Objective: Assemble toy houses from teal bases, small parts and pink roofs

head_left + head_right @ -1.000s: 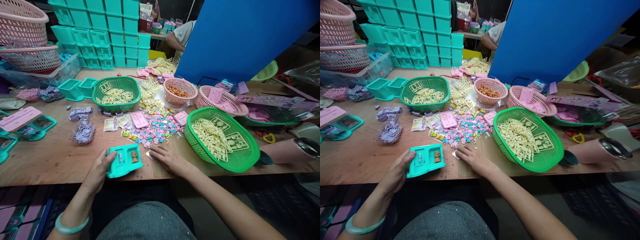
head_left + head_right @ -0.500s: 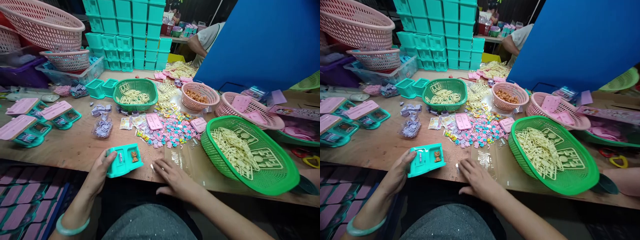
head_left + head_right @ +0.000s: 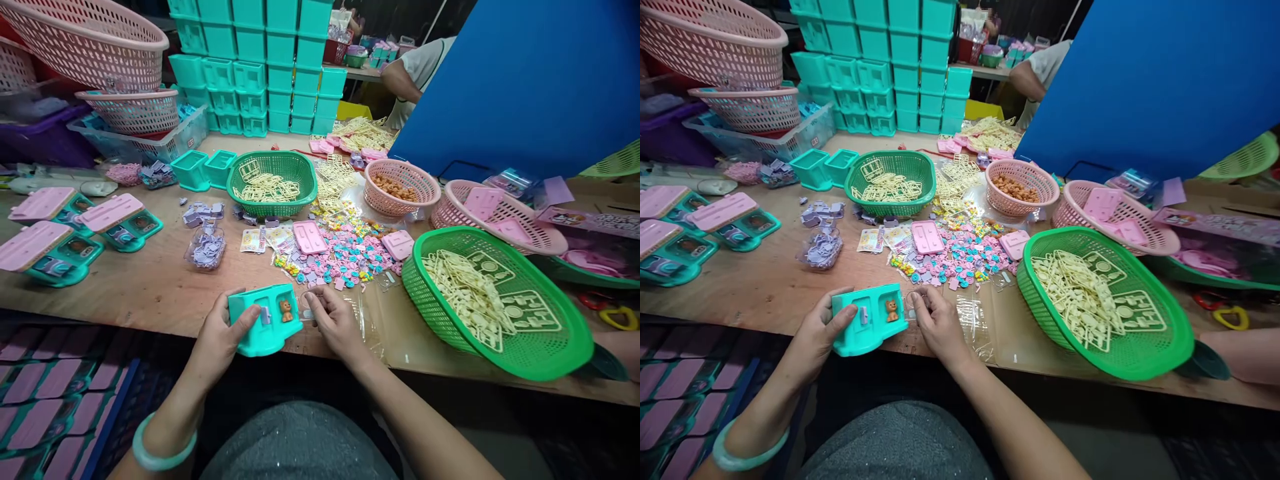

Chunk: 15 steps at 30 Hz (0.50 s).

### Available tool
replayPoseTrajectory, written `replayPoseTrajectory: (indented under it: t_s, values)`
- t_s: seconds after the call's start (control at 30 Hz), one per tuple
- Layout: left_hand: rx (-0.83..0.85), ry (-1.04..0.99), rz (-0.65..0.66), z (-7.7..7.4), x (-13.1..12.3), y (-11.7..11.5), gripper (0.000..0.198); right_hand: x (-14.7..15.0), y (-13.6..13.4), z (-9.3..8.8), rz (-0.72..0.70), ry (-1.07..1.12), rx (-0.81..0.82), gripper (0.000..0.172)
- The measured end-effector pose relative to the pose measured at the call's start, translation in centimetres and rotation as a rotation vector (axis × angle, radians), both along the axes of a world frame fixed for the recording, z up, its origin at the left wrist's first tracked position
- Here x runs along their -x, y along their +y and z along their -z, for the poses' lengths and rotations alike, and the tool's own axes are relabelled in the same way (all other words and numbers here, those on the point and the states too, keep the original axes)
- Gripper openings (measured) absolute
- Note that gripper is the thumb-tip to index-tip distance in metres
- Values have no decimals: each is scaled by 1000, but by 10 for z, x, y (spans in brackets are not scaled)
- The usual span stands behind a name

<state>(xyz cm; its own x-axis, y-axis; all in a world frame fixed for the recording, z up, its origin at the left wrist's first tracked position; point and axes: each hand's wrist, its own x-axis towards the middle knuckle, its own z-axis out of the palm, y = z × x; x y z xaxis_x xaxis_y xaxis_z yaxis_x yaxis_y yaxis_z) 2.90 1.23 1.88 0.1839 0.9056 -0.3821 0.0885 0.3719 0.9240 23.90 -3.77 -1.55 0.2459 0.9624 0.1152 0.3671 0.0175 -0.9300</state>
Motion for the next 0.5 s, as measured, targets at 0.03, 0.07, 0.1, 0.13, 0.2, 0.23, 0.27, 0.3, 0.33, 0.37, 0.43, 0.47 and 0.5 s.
replayPoseTrajectory:
  t_s: [0.03,0.07,0.1,0.13,0.2,0.23,0.27,0.3,0.33,0.37,0.43,0.47,0.5]
  values:
    - [-5,6,1,0,0,0,84,0,0,-1,-1,-17,-5,25]
    - [-9,11,3,1,1,0,83,0,0,-3,-1,-31,-8,24]
    - [-13,15,5,2,2,0,82,-1,-1,-4,-2,-45,-7,24]
    - [-17,18,11,2,2,0,81,0,-1,-6,-3,-66,-8,23]
    - [-39,40,33,4,4,-1,76,1,-2,-8,10,-136,-21,22]
    - [-57,58,41,5,4,-1,73,3,-2,-8,20,-188,-30,21]
    - [-75,78,45,6,4,-1,71,5,-2,-8,30,-244,-38,20]
    - [-91,99,46,6,3,-1,70,7,-2,-7,42,-300,-44,20]
    - [-103,118,40,6,2,-2,69,10,-2,-5,59,-353,-51,20]
    - [-110,131,32,6,1,-2,70,13,-2,-4,77,-402,-57,21]
    - [-112,126,14,6,0,-2,71,20,-4,-2,113,-485,-66,25]
    - [-108,110,6,6,0,-2,72,23,-5,-2,122,-510,-72,28]
    - [-97,82,-4,7,0,-2,72,25,-7,-3,109,-514,-74,29]
